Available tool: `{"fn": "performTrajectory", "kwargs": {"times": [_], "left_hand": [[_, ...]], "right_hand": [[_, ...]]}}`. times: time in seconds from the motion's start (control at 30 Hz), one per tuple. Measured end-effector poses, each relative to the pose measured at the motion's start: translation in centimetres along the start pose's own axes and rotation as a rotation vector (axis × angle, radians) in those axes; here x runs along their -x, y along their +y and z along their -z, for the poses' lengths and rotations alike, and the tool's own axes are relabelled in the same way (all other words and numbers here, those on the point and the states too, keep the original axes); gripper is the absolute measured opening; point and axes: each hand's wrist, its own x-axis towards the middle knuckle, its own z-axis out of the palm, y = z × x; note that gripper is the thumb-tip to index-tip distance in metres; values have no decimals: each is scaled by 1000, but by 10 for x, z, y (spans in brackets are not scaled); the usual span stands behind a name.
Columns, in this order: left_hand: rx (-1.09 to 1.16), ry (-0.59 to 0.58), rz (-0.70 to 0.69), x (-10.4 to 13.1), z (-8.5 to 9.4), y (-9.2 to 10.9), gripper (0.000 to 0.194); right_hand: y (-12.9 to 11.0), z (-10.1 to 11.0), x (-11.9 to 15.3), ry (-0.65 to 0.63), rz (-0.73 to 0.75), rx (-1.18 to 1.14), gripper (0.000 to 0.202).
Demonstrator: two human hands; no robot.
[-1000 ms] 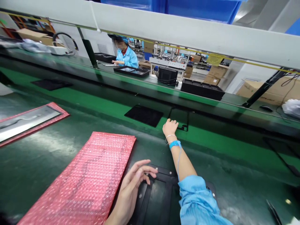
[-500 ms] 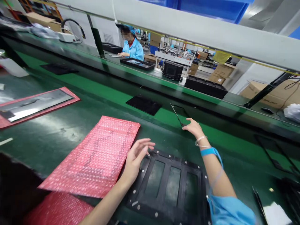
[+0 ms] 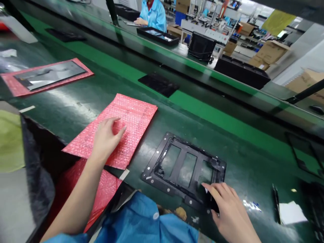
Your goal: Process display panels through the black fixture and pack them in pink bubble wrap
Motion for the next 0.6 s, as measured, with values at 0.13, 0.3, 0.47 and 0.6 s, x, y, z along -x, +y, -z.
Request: {"fn": "performTrajectory", "kwargs": {"times": [0.13,0.3,0.47,0.6], "left_hand": [[-202,-21,13,5,-2,-12,22],[-230,-19,59,4,-7,-4,10],[-116,100,142,11,2,-12,18],[-80,462,323,41,30,-45,19]], "right_hand": [[-3,-6,0,22,68,30,62],[-7,-3,-12,178,28,-13,39],[10,0,-40,417,-73,-134,28],[28,-9,-54,644,-269,-192,31]]}}
